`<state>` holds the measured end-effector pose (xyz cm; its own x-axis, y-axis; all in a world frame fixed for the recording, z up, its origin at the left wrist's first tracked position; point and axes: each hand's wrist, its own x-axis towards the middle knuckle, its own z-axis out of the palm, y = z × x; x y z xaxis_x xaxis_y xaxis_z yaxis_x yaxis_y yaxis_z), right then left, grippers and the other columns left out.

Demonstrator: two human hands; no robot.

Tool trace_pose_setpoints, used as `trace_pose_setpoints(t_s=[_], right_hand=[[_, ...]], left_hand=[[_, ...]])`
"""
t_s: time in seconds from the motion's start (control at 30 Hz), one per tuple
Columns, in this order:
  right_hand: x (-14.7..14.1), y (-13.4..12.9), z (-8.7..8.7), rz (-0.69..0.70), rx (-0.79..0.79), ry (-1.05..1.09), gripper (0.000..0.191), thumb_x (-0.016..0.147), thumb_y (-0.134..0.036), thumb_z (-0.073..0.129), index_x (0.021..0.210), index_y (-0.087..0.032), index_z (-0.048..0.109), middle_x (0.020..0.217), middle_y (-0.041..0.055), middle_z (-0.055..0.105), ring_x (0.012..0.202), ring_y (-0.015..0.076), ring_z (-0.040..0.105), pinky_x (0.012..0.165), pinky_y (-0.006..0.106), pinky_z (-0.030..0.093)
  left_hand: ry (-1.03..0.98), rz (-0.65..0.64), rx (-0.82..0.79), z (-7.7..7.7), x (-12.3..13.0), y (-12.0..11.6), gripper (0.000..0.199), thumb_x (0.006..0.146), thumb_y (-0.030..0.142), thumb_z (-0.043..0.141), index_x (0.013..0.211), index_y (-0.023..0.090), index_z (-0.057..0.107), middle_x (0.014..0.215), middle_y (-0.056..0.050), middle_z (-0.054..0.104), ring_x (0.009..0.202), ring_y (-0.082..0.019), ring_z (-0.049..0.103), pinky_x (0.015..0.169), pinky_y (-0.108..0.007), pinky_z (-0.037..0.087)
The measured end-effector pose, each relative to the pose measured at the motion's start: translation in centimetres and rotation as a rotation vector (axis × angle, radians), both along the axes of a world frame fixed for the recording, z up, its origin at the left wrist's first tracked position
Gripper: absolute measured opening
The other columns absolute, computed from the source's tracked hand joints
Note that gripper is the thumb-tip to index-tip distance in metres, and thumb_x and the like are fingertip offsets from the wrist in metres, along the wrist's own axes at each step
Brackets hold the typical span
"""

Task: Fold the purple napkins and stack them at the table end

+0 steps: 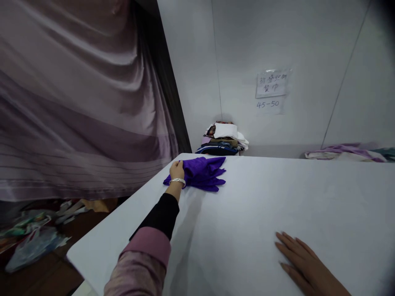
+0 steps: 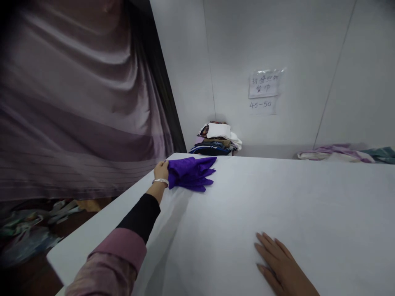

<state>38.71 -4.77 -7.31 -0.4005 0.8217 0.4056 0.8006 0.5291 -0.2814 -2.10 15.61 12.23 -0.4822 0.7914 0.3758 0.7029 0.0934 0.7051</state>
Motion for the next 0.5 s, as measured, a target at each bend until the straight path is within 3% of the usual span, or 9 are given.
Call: trace_pose_setpoints(t_s=[0.07,0.2,0.37,0.5], right_hand=[[-0.1,0.1,0.0,-0.005,0.004,-0.006,0.073,0.077,-0.047,0.05,0.137,-0.055,0.009,0.138,-0.0132,0.036,0.125,0.0237,0.038,0.101,0.042,0.042],[0.0,0.0,0.1,0.006,-0.003,-0.011,0.072,0.079,-0.045,0.049,0.138,-0.055,0.009,0.139,-0.013,0.036,0.126,0.0238,0.036,0.103,0.043,0.04],[0.1,0.1,-0.1,0.004,-0.014,-0.014,0.065,0.081,-0.044,0.048,0.136,-0.056,0.015,0.139,-0.0139,0.034,0.127,0.0246,0.035,0.103,0.045,0.04],[0.0,-0.1,0.6,0.023,-0.12,0.048,0.057,0.083,-0.046,0.048,0.135,-0.054,0.026,0.14,-0.0134,0.036,0.128,0.0274,0.034,0.107,0.048,0.033]], left_hand=[[-0.012,-0.004,0.04,1.3,-0.2,-1.0,0.036,0.094,0.037,0.034,0.11,0.011,0.054,0.106,-0.004,0.061,0.1,-0.019,0.056,0.086,-0.034,0.047],[-0.023,-0.033,0.124,3.6,0.9,-3.0,0.036,0.096,0.035,0.027,0.111,0.014,0.052,0.106,-0.004,0.063,0.101,-0.016,0.055,0.085,-0.028,0.045],[-0.025,-0.121,0.182,5.5,4.1,-4.5,0.039,0.097,0.036,0.024,0.116,0.013,0.049,0.101,-0.006,0.065,0.093,-0.014,0.059,0.08,-0.027,0.045],[0.036,-0.293,0.254,6.0,7.9,-5.4,0.039,0.097,0.034,0.022,0.118,0.016,0.049,0.099,-0.006,0.066,0.091,-0.016,0.06,0.076,-0.028,0.047]])
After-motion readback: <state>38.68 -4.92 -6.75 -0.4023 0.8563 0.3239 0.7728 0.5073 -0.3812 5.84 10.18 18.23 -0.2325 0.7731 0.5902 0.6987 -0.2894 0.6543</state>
